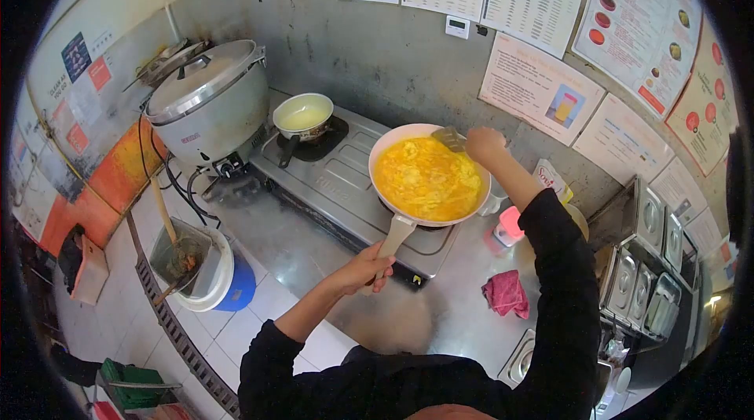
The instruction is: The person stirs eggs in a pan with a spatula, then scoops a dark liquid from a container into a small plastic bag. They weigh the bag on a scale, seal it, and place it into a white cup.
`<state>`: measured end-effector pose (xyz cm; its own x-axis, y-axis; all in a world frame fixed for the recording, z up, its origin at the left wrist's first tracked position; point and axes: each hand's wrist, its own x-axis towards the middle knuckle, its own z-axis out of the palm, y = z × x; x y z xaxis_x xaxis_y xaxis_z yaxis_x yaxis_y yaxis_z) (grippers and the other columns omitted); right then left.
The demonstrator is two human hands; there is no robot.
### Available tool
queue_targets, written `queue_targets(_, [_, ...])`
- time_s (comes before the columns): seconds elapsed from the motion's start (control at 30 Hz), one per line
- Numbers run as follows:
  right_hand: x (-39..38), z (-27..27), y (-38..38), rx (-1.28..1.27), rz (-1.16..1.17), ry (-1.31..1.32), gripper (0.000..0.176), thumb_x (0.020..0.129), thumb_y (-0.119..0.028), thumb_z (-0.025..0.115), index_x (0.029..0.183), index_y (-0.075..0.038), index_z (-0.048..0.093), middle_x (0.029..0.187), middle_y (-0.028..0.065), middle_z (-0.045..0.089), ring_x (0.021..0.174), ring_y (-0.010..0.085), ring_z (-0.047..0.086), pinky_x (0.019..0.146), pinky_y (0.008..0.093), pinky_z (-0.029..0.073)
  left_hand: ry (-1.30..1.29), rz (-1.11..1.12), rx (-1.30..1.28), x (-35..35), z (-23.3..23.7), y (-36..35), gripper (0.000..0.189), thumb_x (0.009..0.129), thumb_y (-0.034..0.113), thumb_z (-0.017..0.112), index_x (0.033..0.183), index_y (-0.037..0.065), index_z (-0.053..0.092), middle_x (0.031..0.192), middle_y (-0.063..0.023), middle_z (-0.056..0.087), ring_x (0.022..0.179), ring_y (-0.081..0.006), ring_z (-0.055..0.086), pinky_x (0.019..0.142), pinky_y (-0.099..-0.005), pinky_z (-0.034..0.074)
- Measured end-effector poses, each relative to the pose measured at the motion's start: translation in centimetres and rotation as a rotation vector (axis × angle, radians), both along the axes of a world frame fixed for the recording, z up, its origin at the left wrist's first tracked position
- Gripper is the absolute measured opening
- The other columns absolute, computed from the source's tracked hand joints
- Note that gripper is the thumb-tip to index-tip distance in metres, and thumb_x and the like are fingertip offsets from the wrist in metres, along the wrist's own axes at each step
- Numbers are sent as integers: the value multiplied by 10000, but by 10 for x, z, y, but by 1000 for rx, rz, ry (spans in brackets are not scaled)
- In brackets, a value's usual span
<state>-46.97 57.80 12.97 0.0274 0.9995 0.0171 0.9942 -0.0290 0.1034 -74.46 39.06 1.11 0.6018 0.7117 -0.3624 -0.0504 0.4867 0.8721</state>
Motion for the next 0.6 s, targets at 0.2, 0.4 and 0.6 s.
queue_targets(0.2, [3,-22,33,-74,132,16,276,867,-165,518,1070,-72,680,1060,152,668,1009,312,638,829,419,521,4,-69,-60,-1,8,3,450,937,118,493,1329,107,271,718,-26,464,494,-106,456,435,-276,434])
queue_targets(0.4, [28,-47,75,-177,640,189,264,888,-215,542,1117,-154,656,973,140,674,863,330,645,766,420,506,6,-93,-20,6,6,4,476,925,102,509,1323,109,249,714,-37,461,509,-116,476,452,-283,453])
queue_targets(0.6, [10,3,10,-169,668,-36,286,906,-329,519,1130,-215,657,908,111,680,843,303,652,735,444,511,0,-99,-25,3,11,2,465,923,124,523,1310,117,264,722,-40,468,509,-117,482,453,-284,460])
